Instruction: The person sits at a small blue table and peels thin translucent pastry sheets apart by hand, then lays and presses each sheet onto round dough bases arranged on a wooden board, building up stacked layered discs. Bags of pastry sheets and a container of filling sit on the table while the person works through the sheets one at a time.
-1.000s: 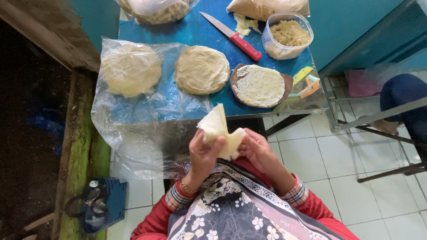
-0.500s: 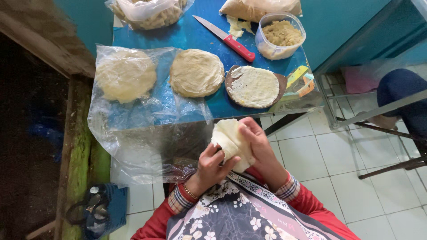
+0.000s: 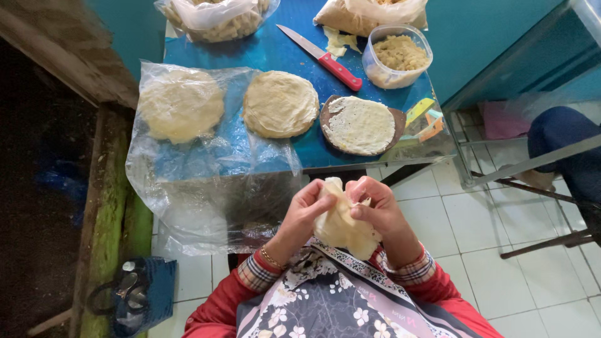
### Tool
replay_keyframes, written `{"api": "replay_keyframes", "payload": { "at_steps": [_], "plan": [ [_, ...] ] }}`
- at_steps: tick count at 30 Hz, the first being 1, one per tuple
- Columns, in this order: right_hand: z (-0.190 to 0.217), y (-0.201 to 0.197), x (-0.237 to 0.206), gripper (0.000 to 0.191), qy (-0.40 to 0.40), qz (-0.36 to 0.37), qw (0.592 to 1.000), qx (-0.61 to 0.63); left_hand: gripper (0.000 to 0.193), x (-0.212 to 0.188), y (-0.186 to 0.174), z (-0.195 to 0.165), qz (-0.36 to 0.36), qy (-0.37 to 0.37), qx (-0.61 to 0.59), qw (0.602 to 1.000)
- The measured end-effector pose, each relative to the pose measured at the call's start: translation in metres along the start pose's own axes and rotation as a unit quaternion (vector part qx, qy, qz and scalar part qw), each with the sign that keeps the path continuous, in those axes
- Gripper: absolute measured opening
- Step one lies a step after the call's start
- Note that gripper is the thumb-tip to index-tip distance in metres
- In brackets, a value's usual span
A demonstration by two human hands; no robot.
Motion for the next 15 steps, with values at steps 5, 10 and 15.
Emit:
{"api": "replay_keyframes", "payload": {
  "at_steps": [5,10,15],
  "plan": [
    [0.01,-0.002,0.01,0.037,0.009,0.01,1.0,0.004,0.012,-0.005,0.003,-0.014,-0.065,0.124,0.121,0.983],
    [-0.011,-0.003,0.011,0.055,-0.073,-0.007,0.987,-0.142,0.016,-0.02,0.025,-0.04,-0.116,0.347,0.392,0.844],
    [-0.038,-0.012,0.004,0.027,-0.031,-0.16,0.969,-0.184,0.013,-0.027,0.036,-0.057,-0.101,0.388,0.44,0.804]
  ]
}}
Point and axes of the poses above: each hand's wrist, its own x-axis towards the middle knuckle, its own y-axis out of the palm, z = x × y, the point moved 2 cm from there along x, towards the middle knuckle, and after that the axes turned 14 degrees about -z, right-handed, at the moved point
